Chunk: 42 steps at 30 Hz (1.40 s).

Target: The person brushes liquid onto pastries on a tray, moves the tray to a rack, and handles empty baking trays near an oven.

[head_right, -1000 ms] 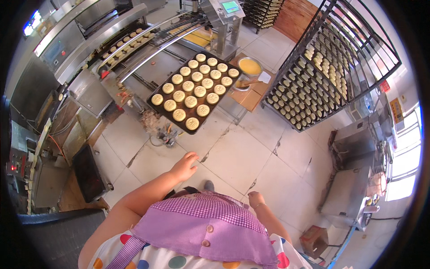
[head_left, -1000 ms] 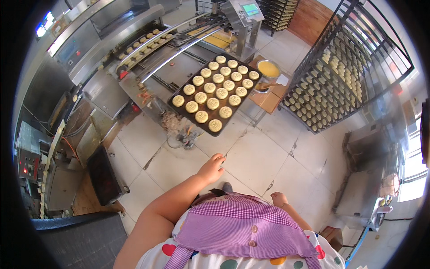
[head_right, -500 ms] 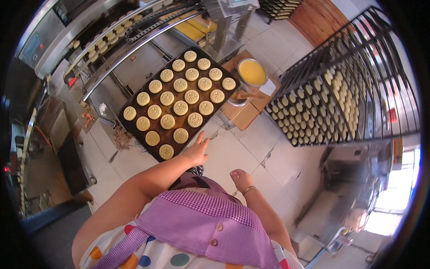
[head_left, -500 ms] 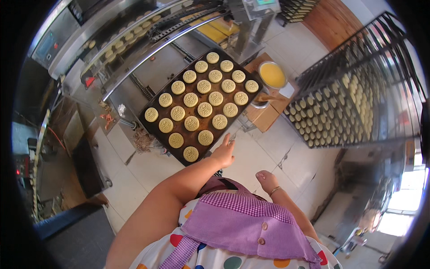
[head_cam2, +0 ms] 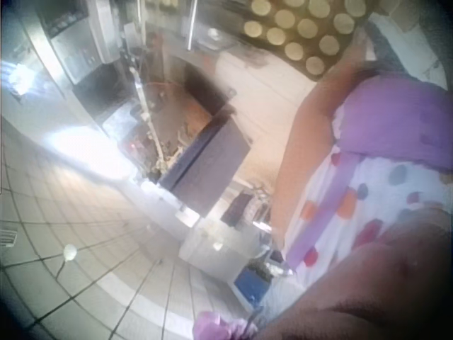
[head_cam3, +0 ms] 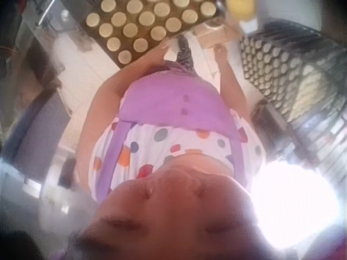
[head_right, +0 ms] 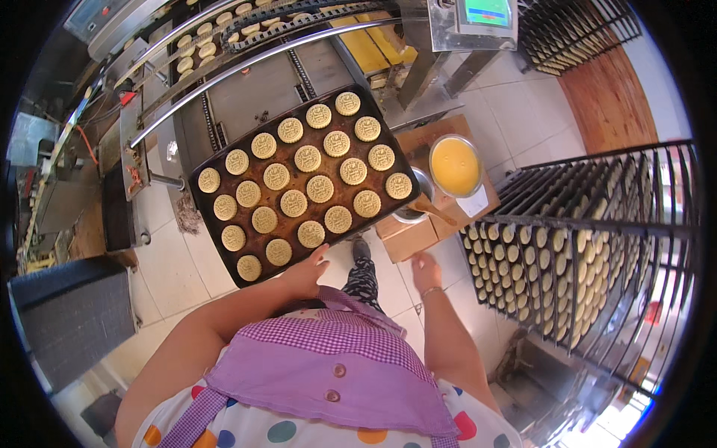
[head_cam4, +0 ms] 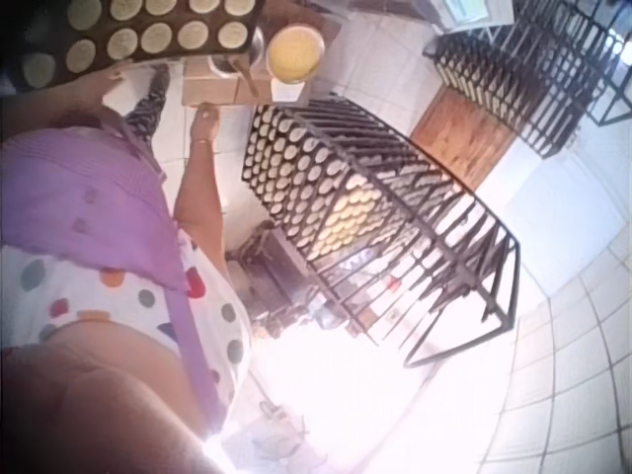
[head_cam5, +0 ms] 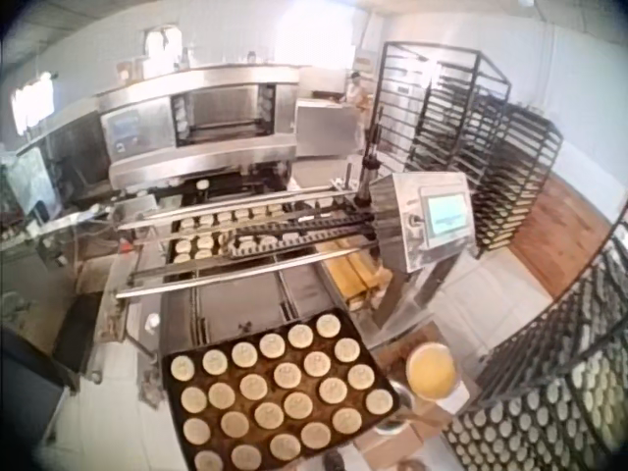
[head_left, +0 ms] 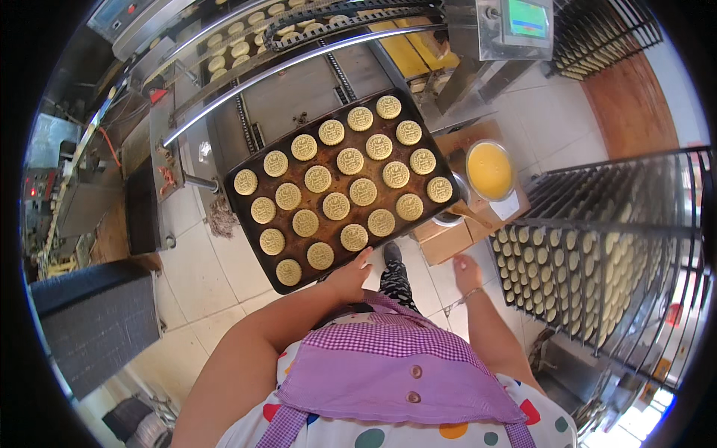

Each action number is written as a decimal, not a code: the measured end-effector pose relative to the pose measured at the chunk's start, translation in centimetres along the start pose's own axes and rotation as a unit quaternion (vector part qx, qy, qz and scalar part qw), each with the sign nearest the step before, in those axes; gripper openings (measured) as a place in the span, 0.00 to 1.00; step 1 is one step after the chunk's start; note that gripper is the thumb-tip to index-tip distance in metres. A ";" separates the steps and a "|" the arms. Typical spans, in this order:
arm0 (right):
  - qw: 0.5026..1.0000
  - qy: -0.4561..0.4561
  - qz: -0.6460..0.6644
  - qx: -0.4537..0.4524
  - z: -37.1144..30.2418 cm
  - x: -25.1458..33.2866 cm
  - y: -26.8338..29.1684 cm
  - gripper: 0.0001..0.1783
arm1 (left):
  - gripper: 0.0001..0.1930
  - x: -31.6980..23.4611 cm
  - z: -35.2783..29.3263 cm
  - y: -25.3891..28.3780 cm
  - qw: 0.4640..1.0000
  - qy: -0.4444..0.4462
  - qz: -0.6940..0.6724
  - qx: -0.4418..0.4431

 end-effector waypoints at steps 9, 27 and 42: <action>0.994 -0.026 0.000 -0.102 19.8 -16.6 4.4 0.34 | 0.25 -1.8 0.1 -0.5 0.978 0.128 0.009 -0.165; 0.915 0.028 0.392 0.088 23.6 -4.2 -4.7 0.20 | 0.06 5.8 0.5 -10.6 0.280 0.436 -0.737 -0.434; 0.981 -0.035 0.029 -0.186 33.6 -8.0 14.6 0.18 | 0.12 5.5 -0.4 -10.3 0.297 0.429 -0.765 -0.378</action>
Point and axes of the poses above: each hand's wrist, its own z-axis towards the middle knuckle, its own y-axis out of the back of the hand, x = y × z, the point moved 7 cm from there along z, towards the middle knuckle, and after that the axes turned 13 degrees about z, right-handed, at the moved point
